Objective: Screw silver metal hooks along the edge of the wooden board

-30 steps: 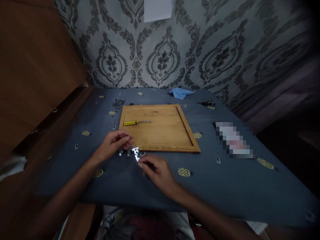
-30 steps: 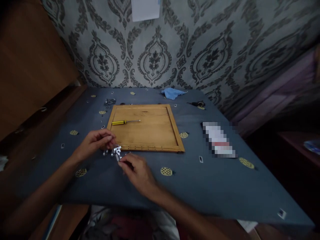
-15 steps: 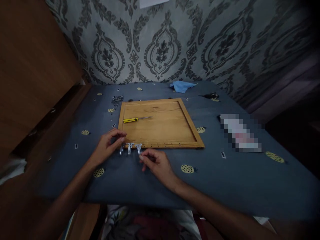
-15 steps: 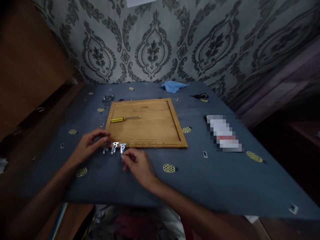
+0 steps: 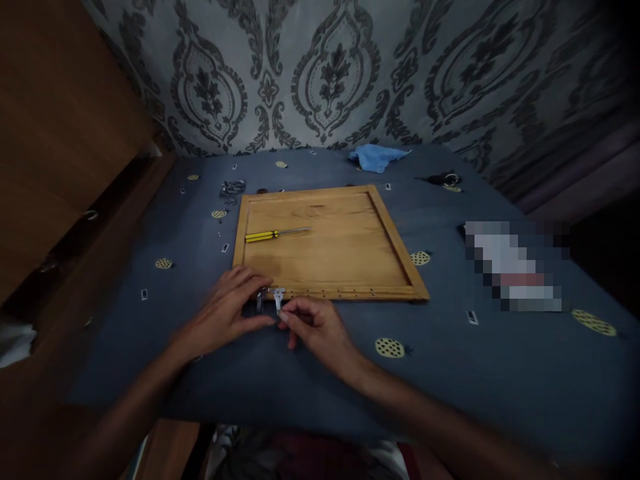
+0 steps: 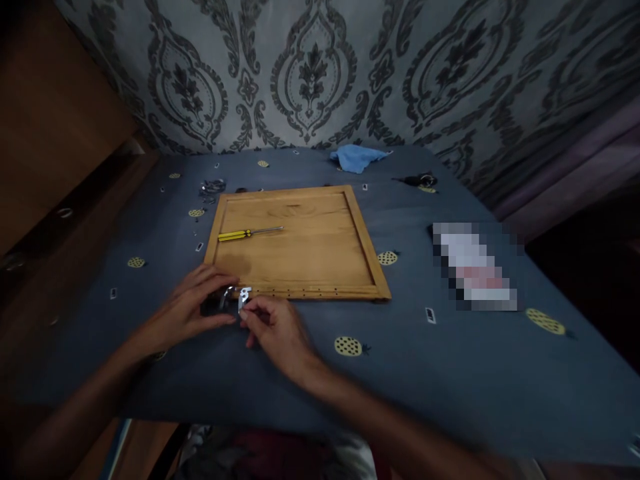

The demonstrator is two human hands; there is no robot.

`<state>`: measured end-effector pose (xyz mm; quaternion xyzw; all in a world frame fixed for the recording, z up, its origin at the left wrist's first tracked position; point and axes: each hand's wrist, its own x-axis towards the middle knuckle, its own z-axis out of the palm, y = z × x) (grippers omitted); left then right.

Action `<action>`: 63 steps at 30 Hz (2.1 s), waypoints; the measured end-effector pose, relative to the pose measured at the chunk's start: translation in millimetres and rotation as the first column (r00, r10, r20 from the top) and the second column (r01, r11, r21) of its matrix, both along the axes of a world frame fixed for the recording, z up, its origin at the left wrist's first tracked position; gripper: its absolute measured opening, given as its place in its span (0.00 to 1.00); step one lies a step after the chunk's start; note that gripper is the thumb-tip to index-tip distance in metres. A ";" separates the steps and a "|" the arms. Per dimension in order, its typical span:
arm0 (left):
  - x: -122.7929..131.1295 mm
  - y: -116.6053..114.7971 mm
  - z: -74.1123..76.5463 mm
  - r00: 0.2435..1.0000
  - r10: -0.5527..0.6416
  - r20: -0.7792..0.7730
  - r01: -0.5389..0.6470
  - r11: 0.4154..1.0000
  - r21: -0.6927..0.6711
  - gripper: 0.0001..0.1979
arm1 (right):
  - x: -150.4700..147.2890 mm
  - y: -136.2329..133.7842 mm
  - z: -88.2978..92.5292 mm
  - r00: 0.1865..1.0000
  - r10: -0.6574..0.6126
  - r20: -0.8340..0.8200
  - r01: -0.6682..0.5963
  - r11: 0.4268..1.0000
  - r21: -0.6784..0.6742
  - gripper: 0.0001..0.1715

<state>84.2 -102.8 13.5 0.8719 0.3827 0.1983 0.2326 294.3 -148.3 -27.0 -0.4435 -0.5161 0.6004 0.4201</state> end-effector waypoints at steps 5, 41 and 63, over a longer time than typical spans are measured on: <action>8.4 -2.1 2.2 0.997 -0.015 -0.081 0.017 1.000 0.024 0.25 | 1.9 0.4 2.6 0.999 0.025 0.022 -0.025 1.000 -0.011 0.15; 10.8 -1.3 1.2 0.998 -0.032 -0.055 0.034 0.999 0.040 0.19 | 45.7 11.7 -0.4 0.679 -0.293 0.673 -0.471 0.528 0.706 0.23; 7.1 -3.8 6.3 0.998 0.058 -0.031 -0.061 0.992 -0.107 0.24 | 44.3 10.4 1.9 0.589 -0.329 0.738 -0.579 0.466 0.669 0.21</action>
